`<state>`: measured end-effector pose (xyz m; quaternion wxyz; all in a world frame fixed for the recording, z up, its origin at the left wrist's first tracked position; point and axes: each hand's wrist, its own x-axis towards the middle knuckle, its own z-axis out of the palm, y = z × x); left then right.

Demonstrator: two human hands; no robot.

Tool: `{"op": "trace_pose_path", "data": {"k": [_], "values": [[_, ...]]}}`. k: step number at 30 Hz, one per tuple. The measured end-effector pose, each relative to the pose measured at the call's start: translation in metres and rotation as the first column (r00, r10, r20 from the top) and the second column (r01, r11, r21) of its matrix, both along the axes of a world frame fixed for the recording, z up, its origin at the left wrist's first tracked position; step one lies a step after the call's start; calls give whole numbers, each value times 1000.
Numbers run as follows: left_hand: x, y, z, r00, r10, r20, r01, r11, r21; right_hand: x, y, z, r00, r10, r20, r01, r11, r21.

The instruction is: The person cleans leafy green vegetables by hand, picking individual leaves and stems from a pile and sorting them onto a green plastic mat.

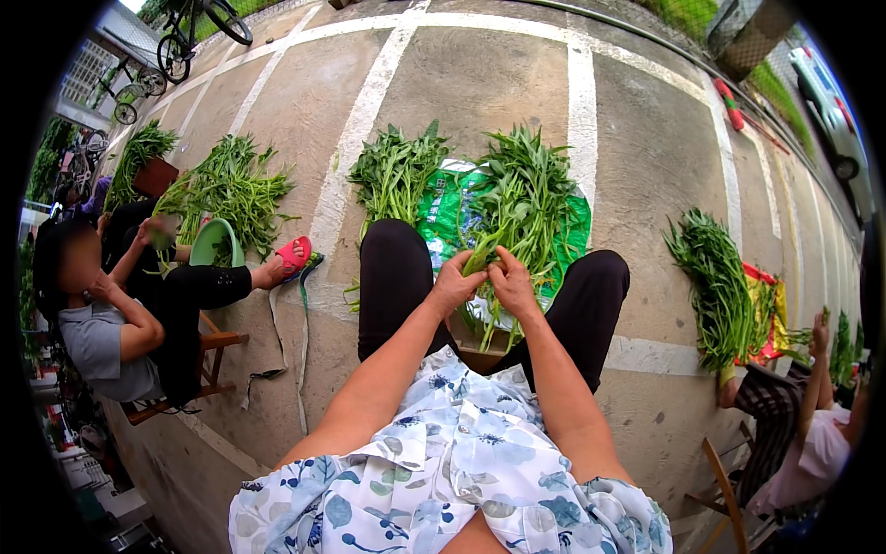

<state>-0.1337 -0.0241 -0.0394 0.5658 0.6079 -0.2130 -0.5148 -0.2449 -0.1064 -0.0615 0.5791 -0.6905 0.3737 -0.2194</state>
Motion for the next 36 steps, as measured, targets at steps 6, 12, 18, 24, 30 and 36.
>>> {"op": "trace_pose_path", "data": {"k": [6, 12, 18, 24, 30, 36], "values": [[3, -2, 3, 994, 86, -61, -79, 991, 110, -1, 3, 14, 997, 6, -80, -30, 953, -303], [4, -2, -1, 992, 78, -103, -66, 991, 113, -2, 4, 16, 991, 68, -116, -121, 822, -557], [10, 0, -3, 971, 129, -203, -119, 991, 60, 0, 5, 16, 998, 56, 2, -52, 939, -341], [11, -2, 2, 902, 240, -359, -241, 970, 45, -2, -5, 3, 996, -78, 39, 74, 992, 103], [12, -3, 0, 907, 223, -357, -223, 974, 41, 1, 4, 5, 994, -2, 108, -10, 994, 108], [11, -3, -1, 910, 237, -339, -230, 971, 60, 1, 6, 19, 990, 113, 87, -127, 978, 168]]}}
